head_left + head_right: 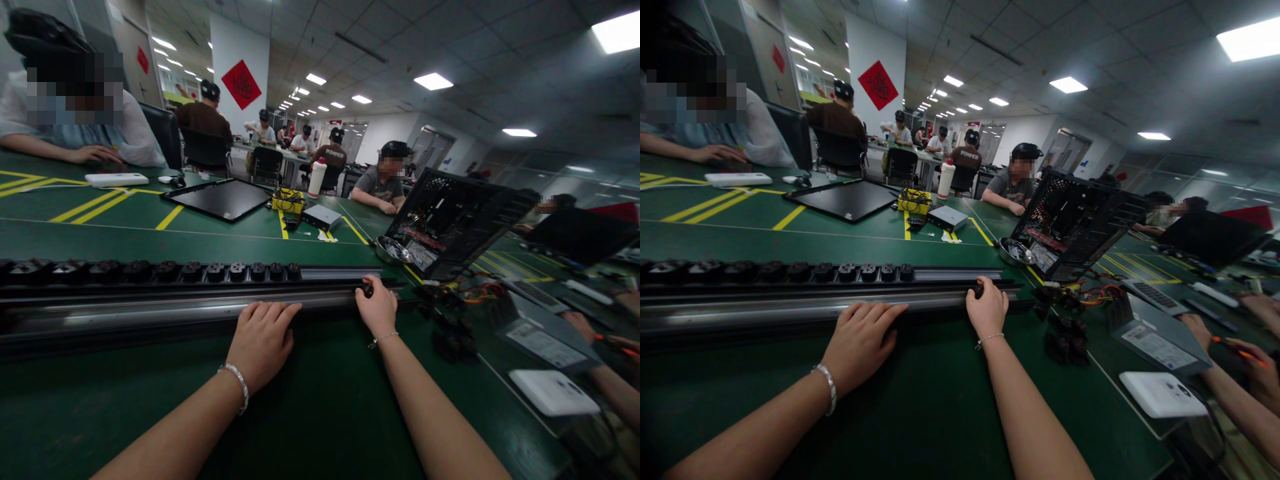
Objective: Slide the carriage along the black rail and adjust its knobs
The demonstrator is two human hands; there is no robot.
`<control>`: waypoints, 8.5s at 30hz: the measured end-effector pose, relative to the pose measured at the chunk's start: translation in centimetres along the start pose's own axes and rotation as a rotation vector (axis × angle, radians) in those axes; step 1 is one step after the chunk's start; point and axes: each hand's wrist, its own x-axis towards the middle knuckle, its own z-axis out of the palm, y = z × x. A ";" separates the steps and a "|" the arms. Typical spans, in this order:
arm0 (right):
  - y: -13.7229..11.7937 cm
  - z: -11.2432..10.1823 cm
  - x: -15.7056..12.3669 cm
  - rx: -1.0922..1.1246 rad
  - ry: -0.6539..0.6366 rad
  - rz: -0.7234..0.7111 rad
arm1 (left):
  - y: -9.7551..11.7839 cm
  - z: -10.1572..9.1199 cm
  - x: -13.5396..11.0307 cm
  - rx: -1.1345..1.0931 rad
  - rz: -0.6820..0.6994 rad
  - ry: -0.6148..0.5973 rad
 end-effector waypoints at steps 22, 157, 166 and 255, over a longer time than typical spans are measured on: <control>0.1 -0.1 0.1 0.022 0.041 -0.015 | 0.0 -0.1 -0.1 0.002 -0.005 -0.025; 2.8 0.0 1.6 -0.036 0.023 0.099 | 0.0 0.2 -0.1 0.004 -0.007 -0.011; 2.6 -0.3 1.8 -0.043 0.007 0.116 | 0.0 0.1 0.0 0.004 0.002 -0.011; 5.0 -1.5 2.9 -0.045 -0.063 0.206 | 0.0 0.0 0.0 -0.003 -0.007 -0.008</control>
